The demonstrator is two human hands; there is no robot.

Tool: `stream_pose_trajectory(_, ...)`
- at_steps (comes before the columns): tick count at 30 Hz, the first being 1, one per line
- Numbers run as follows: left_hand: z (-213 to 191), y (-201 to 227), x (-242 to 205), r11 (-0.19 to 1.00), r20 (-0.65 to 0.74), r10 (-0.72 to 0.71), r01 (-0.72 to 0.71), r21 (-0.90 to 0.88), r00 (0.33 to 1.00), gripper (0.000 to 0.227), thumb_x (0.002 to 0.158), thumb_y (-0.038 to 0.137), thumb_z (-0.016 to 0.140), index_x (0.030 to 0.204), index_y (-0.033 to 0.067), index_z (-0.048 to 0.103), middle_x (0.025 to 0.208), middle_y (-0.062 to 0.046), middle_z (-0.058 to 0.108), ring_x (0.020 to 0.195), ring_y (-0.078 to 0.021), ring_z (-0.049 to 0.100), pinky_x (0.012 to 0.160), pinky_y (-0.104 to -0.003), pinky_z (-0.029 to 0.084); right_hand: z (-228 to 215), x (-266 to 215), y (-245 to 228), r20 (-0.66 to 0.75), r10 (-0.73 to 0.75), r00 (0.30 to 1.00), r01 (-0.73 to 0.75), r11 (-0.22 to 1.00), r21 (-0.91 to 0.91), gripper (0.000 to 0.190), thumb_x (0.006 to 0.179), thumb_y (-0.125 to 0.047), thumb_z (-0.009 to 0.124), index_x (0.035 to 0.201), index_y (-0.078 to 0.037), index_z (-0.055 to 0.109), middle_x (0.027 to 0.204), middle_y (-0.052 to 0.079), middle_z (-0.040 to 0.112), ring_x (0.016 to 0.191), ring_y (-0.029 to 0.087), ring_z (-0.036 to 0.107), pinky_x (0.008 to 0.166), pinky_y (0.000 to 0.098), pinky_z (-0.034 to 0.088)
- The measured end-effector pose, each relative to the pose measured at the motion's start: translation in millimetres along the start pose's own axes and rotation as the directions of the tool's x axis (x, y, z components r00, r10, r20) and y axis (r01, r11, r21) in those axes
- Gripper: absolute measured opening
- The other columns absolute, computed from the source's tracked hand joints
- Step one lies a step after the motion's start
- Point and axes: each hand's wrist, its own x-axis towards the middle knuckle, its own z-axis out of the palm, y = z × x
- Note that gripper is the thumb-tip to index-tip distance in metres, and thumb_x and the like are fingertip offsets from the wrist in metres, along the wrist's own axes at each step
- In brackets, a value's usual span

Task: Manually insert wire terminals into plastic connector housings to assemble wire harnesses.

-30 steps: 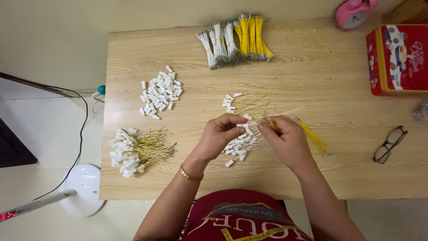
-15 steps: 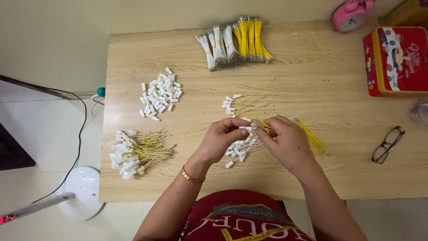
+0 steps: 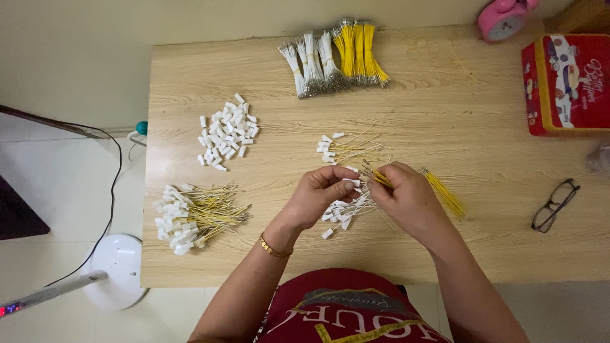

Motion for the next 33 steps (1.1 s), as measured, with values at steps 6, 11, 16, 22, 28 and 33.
stream_pose_trajectory(6,-2.4,-4.1,5.5,0.999,-0.024,-0.015,0.014,-0.039,1.0,0.023,0.093,0.007,0.075,0.115,-0.0006,0.071,0.089,-0.013,0.075,0.082,-0.0201,0.077,0.074,-0.03,0.066,13.3,7.1,5.4,-0.029,0.005,1.0,-0.004,1.0,0.009,0.018,0.089,-0.023,0.076,0.094,-0.006,0.074,0.076,0.017,0.065,0.076,0.035,0.069,0.069,0.0413,0.053)
stream_pose_trajectory(11,-3.9,-4.1,10.8,1.0,-0.057,-0.027,0.026,-0.018,0.998,0.023,0.093,0.007,0.075,0.114,-0.0005,0.071,0.09,-0.012,0.075,0.08,-0.0191,0.076,0.073,-0.029,0.066,24.9,12.5,19.2,-0.05,-0.031,0.998,0.03,0.999,-0.014,0.015,0.089,-0.02,0.076,0.093,-0.007,0.073,0.076,0.017,0.064,0.077,0.036,0.069,0.069,0.0418,0.053)
stream_pose_trajectory(16,-17.3,-20.3,38.0,1.0,-0.104,0.008,-0.009,-0.001,0.995,0.024,0.092,0.007,0.077,0.114,-0.0014,0.071,0.091,-0.014,0.075,0.081,-0.0209,0.077,0.071,-0.03,0.067,35.4,32.3,44.1,-0.091,-0.088,0.992,0.08,0.993,-0.087,0.018,0.089,-0.022,0.077,0.095,-0.005,0.072,0.079,0.016,0.065,0.082,0.037,0.069,0.073,0.0431,0.054)
stream_pose_trajectory(22,-59.5,-55.3,87.6,0.903,-0.11,0.134,-0.075,0.424,0.985,0.019,0.094,0.014,0.078,0.113,0.0134,0.077,0.089,-0.003,0.074,0.083,-0.0078,0.067,0.069,-0.022,0.058,-2.4,41.3,69.8,-0.244,0.108,0.964,-0.113,0.994,-0.006,0.014,0.108,-0.007,0.056,0.107,-0.002,0.07,0.093,0.017,0.066,0.091,0.038,0.066,0.084,0.0458,0.05)
stream_pose_trajectory(28,-72.4,-80.5,98.6,0.433,-0.066,0.373,-0.111,0.894,0.925,0.03,0.083,0.017,0.083,0.112,0.0242,0.076,0.12,-0.005,0.067,0.102,-0.0327,0.071,0.082,-0.041,0.061,-12.1,10.9,87.9,-0.328,0.391,0.86,-0.389,0.918,0.075,0.027,0.114,-0.019,0.053,0.133,0.0,0.056,0.091,0.027,0.066,0.089,0.047,0.066,0.077,0.0593,0.048)
stream_pose_trajectory(33,-53.7,-113.7,103.8,-0.256,0.324,0.399,-0.235,0.938,0.858,0.023,0.07,0.033,0.086,0.091,0.0335,0.078,0.103,0.004,0.065,0.094,-0.0208,0.066,0.077,-0.036,0.054,12.2,-10.8,108.7,-0.122,0.494,0.861,-0.399,0.804,0.441,0.012,0.109,-0.01,0.049,0.117,0.0,0.053,0.08,0.005,0.053,0.062,0.015,0.053,0.056,0.0303,0.047)
